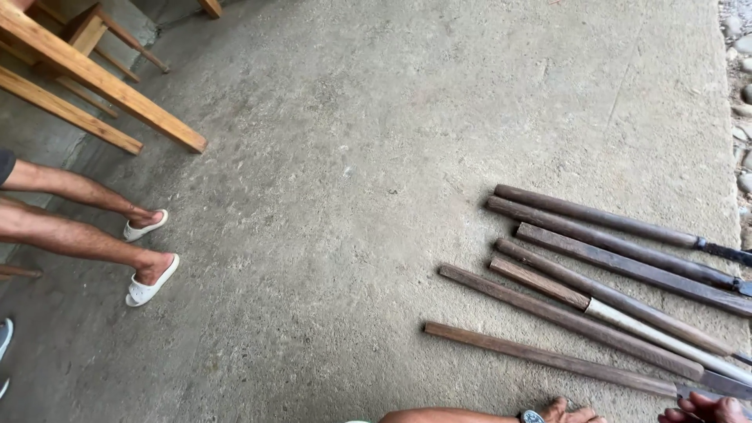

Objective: Sharpening several long-handled chisels or blades using a whetstone and water.

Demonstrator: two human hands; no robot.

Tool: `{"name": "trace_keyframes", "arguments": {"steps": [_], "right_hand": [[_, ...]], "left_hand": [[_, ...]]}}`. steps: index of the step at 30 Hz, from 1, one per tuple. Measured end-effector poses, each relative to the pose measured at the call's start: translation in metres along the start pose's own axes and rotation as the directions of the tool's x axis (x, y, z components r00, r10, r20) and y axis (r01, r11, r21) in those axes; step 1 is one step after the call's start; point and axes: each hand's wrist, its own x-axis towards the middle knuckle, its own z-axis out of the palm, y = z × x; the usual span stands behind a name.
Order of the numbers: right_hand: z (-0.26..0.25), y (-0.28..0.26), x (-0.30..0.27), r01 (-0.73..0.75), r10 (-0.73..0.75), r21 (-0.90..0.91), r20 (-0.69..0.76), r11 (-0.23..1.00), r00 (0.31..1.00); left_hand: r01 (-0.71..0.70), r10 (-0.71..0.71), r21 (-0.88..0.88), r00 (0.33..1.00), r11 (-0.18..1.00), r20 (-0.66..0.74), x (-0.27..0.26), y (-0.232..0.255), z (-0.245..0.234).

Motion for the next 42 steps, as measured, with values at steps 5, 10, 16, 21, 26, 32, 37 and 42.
{"name": "trace_keyframes", "arguments": {"steps": [5,10,16,21,26,32,37,42], "right_hand": [[0.1,-0.023,-0.12,0.079,-0.076,0.006,-0.203,0.997,0.976],[0.165,-0.085,-0.197,0.164,-0.147,0.009,-0.403,0.986,0.903],[0.107,-0.075,-0.229,0.188,-0.124,0.053,-0.574,0.981,0.809],[0.075,-0.053,-0.251,0.186,-0.075,0.125,-0.601,0.975,0.796],[0.083,-0.047,-0.271,0.137,-0.041,0.103,-0.635,0.985,0.771],[0.079,-0.031,-0.286,0.086,0.025,0.145,-0.633,0.986,0.773],[0.076,-0.031,-0.294,0.077,0.04,0.15,-0.649,0.986,0.759],[0.069,-0.029,-0.306,0.097,0.027,0.144,-0.677,0.985,0.736]], "left_hand": [[0.014,0.004,-0.085,0.977,0.996,0.213,-0.013,0.072,-0.074],[0.106,-0.063,-0.087,0.916,0.991,0.395,0.006,0.074,-0.155],[0.085,-0.019,-0.119,0.882,0.989,0.47,0.027,0.066,-0.179],[0.068,-0.075,-0.204,0.997,0.977,-0.024,0.066,0.055,-0.207],[0.226,-0.225,-0.052,0.974,0.973,0.021,0.085,0.035,-0.219],[0.221,-0.221,-0.007,0.974,0.975,-0.041,0.082,0.019,-0.195],[0.193,-0.187,0.037,0.973,0.98,-0.136,0.104,-0.023,-0.176],[0.212,-0.196,0.1,0.969,0.972,-0.15,0.137,-0.034,-0.203]]}}
